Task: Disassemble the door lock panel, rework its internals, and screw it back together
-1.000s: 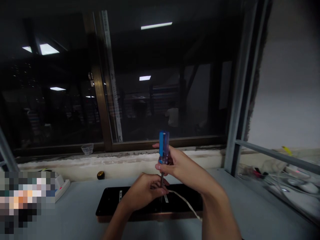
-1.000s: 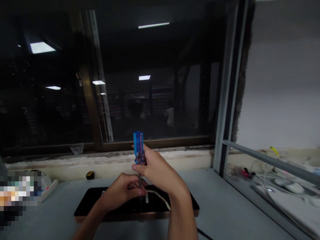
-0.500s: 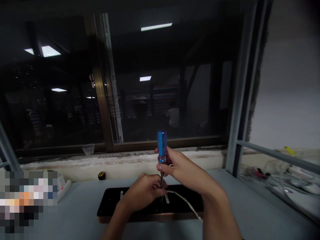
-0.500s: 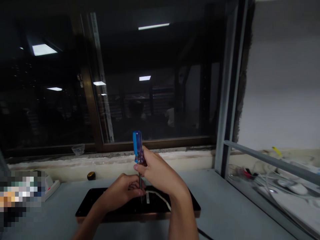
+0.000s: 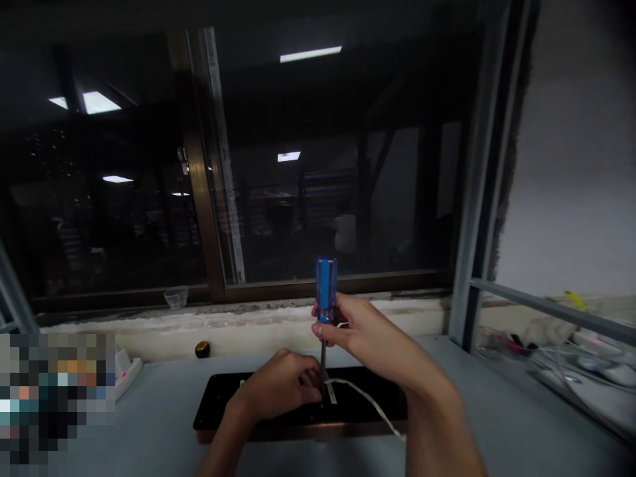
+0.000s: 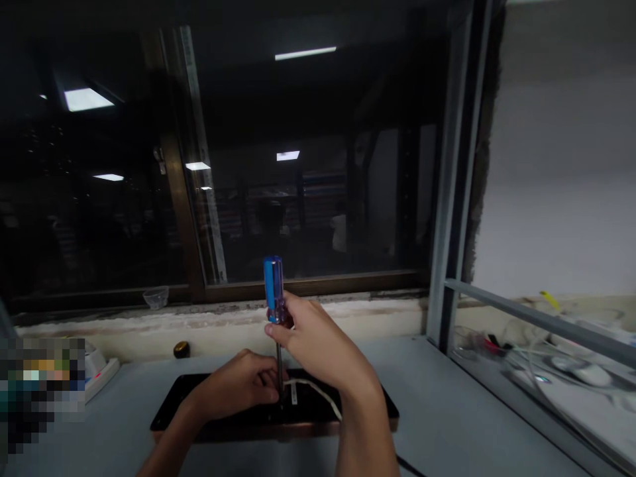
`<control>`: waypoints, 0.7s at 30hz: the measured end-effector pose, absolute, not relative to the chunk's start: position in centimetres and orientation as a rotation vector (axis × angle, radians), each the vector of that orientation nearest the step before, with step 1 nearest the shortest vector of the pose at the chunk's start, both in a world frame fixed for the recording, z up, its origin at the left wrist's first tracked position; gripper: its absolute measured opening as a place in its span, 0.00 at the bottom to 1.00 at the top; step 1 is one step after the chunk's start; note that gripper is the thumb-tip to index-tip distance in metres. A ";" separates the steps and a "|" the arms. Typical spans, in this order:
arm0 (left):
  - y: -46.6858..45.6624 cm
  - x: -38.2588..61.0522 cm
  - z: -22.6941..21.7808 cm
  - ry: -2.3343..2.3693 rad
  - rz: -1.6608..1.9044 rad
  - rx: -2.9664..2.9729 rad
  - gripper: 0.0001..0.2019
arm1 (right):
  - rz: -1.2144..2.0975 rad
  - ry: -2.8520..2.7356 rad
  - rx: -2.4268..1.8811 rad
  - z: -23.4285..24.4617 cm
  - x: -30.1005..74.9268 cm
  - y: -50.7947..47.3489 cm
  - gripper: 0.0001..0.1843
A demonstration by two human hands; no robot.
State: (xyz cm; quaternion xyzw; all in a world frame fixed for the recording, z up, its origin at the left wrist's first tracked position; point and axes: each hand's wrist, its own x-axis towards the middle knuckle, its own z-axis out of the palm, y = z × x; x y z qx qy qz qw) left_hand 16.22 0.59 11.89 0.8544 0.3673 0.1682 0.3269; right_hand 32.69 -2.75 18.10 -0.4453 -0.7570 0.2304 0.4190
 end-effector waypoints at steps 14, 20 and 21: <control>-1.8 15.3 13.7 1.053 0.485 2.278 0.10 | 0.594 -1.495 -0.917 19.5 33.5 -5.3 0.10; -4.5 13.3 10.1 1.180 0.494 2.379 0.10 | 0.588 -1.460 -0.832 20.1 33.3 -6.4 0.13; -4.7 12.7 8.8 1.185 0.471 2.435 0.11 | 0.589 -1.469 -0.826 20.1 33.4 -6.2 0.13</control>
